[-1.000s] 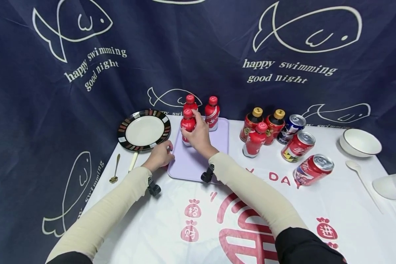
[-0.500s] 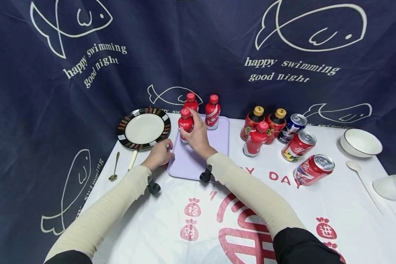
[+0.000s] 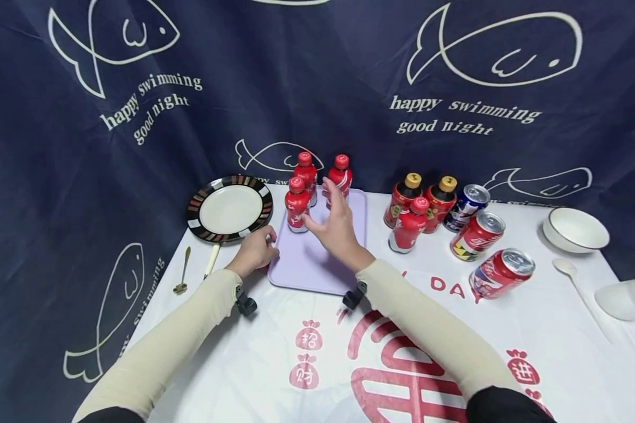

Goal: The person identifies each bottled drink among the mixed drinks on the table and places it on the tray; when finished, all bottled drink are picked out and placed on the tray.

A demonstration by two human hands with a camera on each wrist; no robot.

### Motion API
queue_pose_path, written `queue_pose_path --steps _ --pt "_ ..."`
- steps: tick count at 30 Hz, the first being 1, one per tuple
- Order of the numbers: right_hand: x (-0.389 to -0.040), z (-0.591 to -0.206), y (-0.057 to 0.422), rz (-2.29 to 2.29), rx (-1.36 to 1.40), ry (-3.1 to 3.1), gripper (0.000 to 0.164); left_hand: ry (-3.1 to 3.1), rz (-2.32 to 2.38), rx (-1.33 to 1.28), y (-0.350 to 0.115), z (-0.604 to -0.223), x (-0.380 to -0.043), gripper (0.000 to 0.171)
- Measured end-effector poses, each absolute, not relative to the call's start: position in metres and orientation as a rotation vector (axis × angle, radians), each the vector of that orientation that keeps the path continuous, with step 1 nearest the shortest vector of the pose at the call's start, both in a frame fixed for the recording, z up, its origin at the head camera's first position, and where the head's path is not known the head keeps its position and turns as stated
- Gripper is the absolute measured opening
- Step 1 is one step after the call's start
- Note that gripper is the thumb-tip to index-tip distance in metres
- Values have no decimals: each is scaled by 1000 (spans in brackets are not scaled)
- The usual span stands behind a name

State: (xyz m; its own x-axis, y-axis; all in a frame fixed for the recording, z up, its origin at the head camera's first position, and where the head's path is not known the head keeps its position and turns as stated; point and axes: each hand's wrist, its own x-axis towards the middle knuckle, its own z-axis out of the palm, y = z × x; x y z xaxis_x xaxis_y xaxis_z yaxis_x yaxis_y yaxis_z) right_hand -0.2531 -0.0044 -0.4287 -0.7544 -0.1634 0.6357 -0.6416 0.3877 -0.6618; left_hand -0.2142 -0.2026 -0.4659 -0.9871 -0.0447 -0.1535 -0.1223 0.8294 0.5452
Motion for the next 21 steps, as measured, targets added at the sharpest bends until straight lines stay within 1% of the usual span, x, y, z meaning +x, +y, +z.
queue_pose_path --steps 5,10,15,21 --pt "-233 -410 45 1288 720 -2084 69 2839 910 -154 -202 -465 -213 25" --pt "-219 -390 94 1132 656 -2033 60 2821 908 -168 -201 -465 -211 25" --pt "-220 -384 133 1064 495 -2006 57 2847 887 -163 -202 -464 -211 24" --pt "-227 -403 166 1059 292 -2134 63 2856 877 -147 -201 -464 -212 24"
